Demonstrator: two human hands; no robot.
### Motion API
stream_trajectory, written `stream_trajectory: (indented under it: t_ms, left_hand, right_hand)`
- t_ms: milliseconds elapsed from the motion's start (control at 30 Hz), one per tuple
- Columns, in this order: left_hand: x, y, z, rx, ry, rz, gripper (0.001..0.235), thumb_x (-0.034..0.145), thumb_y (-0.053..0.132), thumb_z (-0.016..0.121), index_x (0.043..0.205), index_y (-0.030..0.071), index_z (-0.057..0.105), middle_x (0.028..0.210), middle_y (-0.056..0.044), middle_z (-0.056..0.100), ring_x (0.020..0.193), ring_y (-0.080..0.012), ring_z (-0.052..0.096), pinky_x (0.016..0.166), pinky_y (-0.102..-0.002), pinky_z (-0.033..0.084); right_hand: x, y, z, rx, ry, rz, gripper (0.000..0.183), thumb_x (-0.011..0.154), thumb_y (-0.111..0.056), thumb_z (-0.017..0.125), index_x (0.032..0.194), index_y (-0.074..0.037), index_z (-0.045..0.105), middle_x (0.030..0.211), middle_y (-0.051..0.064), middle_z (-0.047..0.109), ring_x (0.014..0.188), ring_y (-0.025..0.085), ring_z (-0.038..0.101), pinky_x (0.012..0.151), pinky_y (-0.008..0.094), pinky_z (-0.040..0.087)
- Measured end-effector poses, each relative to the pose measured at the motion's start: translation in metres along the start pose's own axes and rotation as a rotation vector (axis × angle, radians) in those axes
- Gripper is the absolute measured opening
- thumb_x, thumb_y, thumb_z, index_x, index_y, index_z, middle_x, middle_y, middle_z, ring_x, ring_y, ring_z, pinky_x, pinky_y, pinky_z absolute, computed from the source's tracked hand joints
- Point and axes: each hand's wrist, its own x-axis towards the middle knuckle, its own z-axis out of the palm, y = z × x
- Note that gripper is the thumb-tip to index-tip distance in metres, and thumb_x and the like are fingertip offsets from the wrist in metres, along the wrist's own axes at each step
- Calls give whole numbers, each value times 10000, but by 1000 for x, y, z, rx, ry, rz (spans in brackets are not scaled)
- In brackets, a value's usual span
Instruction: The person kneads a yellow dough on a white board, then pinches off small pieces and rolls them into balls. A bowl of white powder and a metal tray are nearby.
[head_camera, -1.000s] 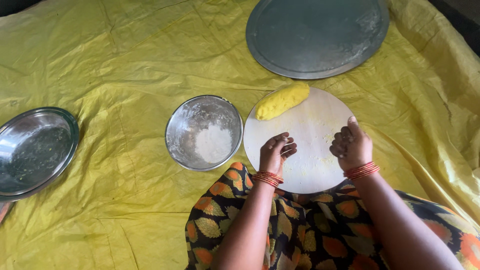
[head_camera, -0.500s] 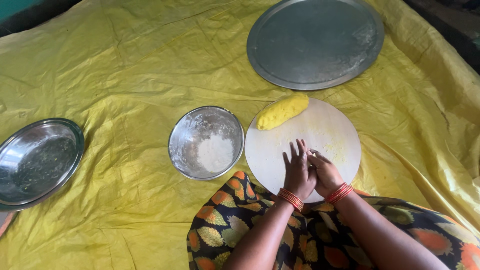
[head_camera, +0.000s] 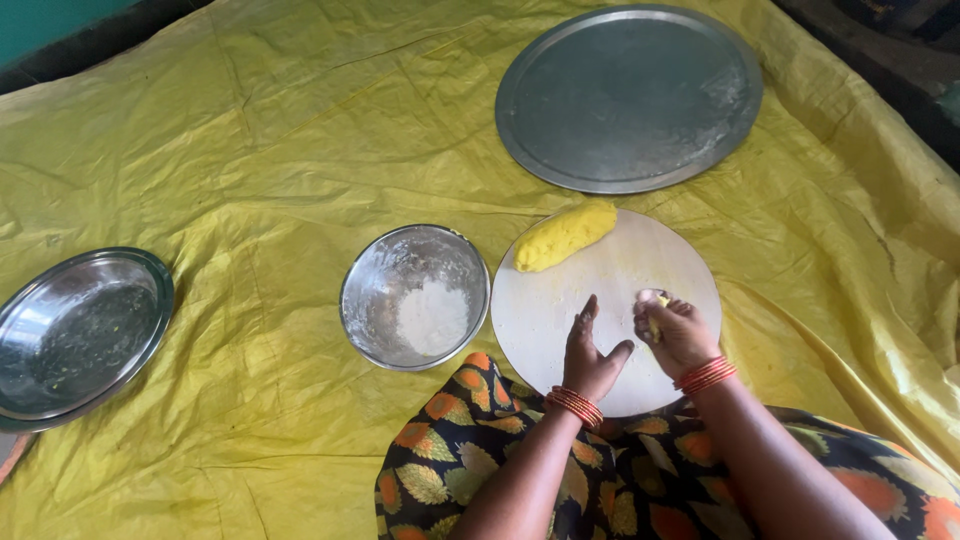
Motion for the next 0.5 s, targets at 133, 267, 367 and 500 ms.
stream_trajectory:
  t_ms: [133, 267, 367, 500]
  left_hand:
    - [1, -5, 1, 64, -45, -76, 934, 811, 252, 790, 1587, 32, 321, 1592, -223, 429, 1529, -404, 289, 1244, -462, 258]
    - [1, -13, 0, 139, -79, -73, 893, 831, 285, 765, 1571, 31, 334, 1577, -226, 422, 1504, -425, 290, 1223, -466, 265]
    - [2, -23, 4, 234, -100, -56, 863, 846, 318, 744, 1556, 18, 356, 1531, -238, 461, 1477, -420, 329, 1238, -453, 248]
    - [6, -40, 7, 440, -231, -20, 764, 925, 376, 664, 1534, -6, 404, 1464, -239, 541, 1429, -331, 467, 1299, -439, 183]
  right_hand:
    - [-6, -21, 9, 114, 308, 88, 501, 1000, -573, 522, 690, -192, 422, 545, -36, 411, 424, 108, 340, 391, 263, 276]
    - [-10, -32, 17, 111, 321, -71, 613, 1020, -586, 524, 579, -225, 300, 486, -45, 248, 383, 130, 211, 361, 306, 169]
    - [-13, -38, 24, 111, 245, -77, 632, 1056, -606, 496, 573, -228, 344, 473, -59, 270, 373, 112, 235, 356, 286, 188]
    - [-17, -47, 35, -27, 43, -67, 489, 1041, -499, 438, 762, -115, 559, 631, 21, 532, 541, 160, 511, 535, 277, 468]
